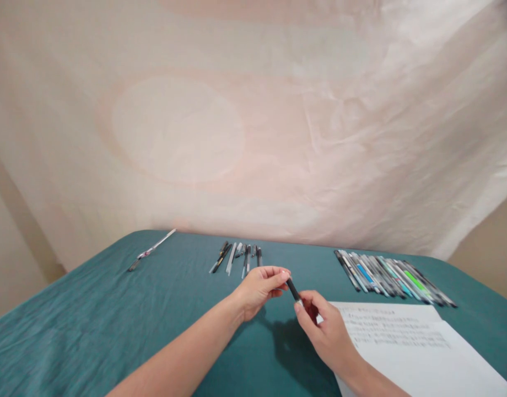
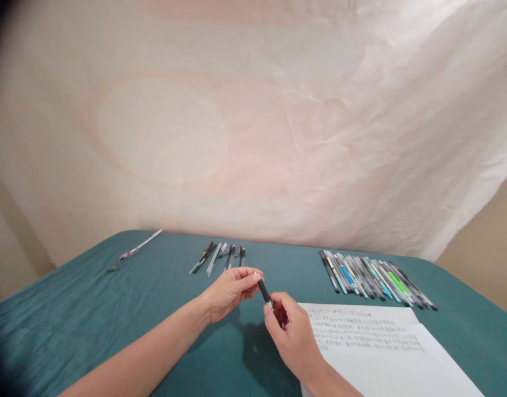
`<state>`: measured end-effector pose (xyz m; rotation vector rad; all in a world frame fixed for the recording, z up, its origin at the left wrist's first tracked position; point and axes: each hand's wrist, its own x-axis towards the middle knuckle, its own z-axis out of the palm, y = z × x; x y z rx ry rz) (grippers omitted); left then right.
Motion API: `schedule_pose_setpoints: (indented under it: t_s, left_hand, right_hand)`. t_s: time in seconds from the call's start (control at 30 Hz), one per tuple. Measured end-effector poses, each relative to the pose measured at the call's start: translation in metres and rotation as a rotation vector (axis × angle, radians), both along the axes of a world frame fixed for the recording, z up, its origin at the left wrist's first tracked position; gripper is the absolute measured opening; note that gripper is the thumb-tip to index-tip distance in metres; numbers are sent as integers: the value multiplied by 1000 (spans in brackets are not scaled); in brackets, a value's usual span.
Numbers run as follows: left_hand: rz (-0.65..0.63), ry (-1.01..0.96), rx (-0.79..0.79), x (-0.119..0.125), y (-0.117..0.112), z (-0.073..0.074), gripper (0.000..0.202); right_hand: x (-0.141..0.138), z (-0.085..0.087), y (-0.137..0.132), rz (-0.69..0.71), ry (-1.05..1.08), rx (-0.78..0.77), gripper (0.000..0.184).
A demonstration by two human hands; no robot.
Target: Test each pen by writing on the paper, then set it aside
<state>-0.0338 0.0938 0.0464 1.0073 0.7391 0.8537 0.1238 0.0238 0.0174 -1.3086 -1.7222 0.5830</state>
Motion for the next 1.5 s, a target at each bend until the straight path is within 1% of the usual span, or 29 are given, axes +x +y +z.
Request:
schedule_pose_setpoints:
  t_s: [0.17, 0.33, 0.5, 0.6, 0.7, 0.77, 0.83, 0.93, 1.17, 1.27, 1.33, 1.43, 1.5]
  left_hand:
    - [18, 6, 34, 0, 0, 0, 34]
    - [44, 23, 62, -1, 0, -1, 36]
    - [54, 45, 79, -1, 1, -2, 37]
    - [49, 52, 87, -2, 1, -2, 38]
    - [43, 55, 92, -2, 0, -2, 38]
    - [39, 57, 93, -2, 1, -2, 37]
    - [37, 58, 92, -2, 1, -3, 36]
    - [38, 56, 91, -1, 1, -4, 37]
    - [48, 49, 92, -1, 1, -4, 39]
    - [61, 41, 108, 0, 1, -4, 38]
    - [75, 33, 122, 0, 2, -3, 35]
    - [92, 21, 138, 0, 1, -2, 33]
    - [91, 16, 141, 1, 1, -2, 33]
  right_hand:
    - [-2, 0, -2, 16, 54, -12, 21]
    - [-2, -1, -1, 34, 106, -44, 28]
    - [-2, -5, 1, 72, 164, -112, 34]
    - [-2, -6, 3, 91, 256, -166, 37]
    - [-2, -6, 6, 67, 319, -175, 34]
    - [-1, -7, 7, 26, 301, -140, 28]
    - [-1, -7, 8, 6, 282, -143, 26]
    - [-2, -7, 8, 40, 292, -194, 28]
    - [-4, -1, 5, 107, 309, -234, 36]
    - [-4, 0, 6, 144, 352, -273, 34]
    - [-3, -1, 8, 124, 400, -262, 29]
    - [-3, -3, 11, 49, 441, -222, 30]
    - [-4, -5, 11, 26, 442, -252, 29]
